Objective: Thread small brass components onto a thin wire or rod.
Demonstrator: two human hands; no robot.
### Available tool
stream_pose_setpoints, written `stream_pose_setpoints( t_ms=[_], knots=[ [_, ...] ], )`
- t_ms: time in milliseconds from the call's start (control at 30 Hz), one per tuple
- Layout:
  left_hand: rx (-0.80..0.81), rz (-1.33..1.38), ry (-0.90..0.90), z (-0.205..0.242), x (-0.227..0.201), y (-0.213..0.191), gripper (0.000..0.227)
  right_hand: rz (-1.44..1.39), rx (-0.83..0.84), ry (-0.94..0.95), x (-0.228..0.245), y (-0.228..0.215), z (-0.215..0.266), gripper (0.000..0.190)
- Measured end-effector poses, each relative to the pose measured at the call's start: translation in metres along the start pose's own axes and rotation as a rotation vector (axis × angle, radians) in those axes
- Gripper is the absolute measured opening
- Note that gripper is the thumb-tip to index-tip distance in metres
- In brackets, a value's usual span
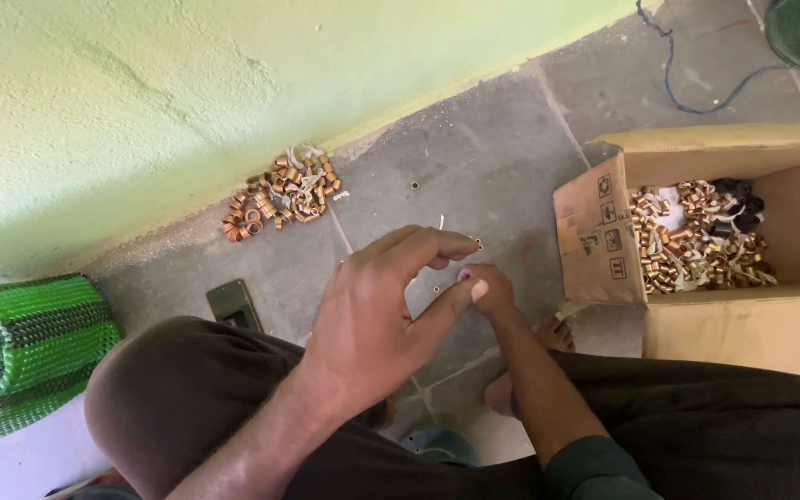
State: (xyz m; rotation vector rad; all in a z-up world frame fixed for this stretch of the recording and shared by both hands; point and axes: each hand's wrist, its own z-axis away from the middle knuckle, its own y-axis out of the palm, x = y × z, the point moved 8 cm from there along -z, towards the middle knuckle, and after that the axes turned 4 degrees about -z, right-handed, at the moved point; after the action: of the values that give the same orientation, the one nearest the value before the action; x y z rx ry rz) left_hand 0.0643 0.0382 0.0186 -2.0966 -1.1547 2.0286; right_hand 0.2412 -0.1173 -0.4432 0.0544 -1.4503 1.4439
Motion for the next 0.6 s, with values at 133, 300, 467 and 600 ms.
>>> stream_pose_setpoints(
  t_ms=[133, 300, 467, 600],
  knots=[
    [-0.013, -0.066, -0.012, 0.0, 0.001, 0.0, 0.029, 0.077, 0.111, 0.16, 0.012, -0.006, -0.005, 0.021],
    [-0.035, -0.142, -0.006, -0.001, 0.0, -0.002, 0.029, -0.066, 0.136, 0.274, -0.051, 0.015, -0.034, 0.022],
    [-0.051, -0.158, 0.013, -0.003, 0.002, -0.002, 0.029, 0.256, -0.258, -0.06, -0.019, -0.028, -0.042, 0.024],
    [-0.054, -0.177, -0.001, -0.005, 0.003, 0.0, 0.028, 0.343, 0.004, 0.122, -0.049, 0.008, -0.042, 0.014]
  ],
)
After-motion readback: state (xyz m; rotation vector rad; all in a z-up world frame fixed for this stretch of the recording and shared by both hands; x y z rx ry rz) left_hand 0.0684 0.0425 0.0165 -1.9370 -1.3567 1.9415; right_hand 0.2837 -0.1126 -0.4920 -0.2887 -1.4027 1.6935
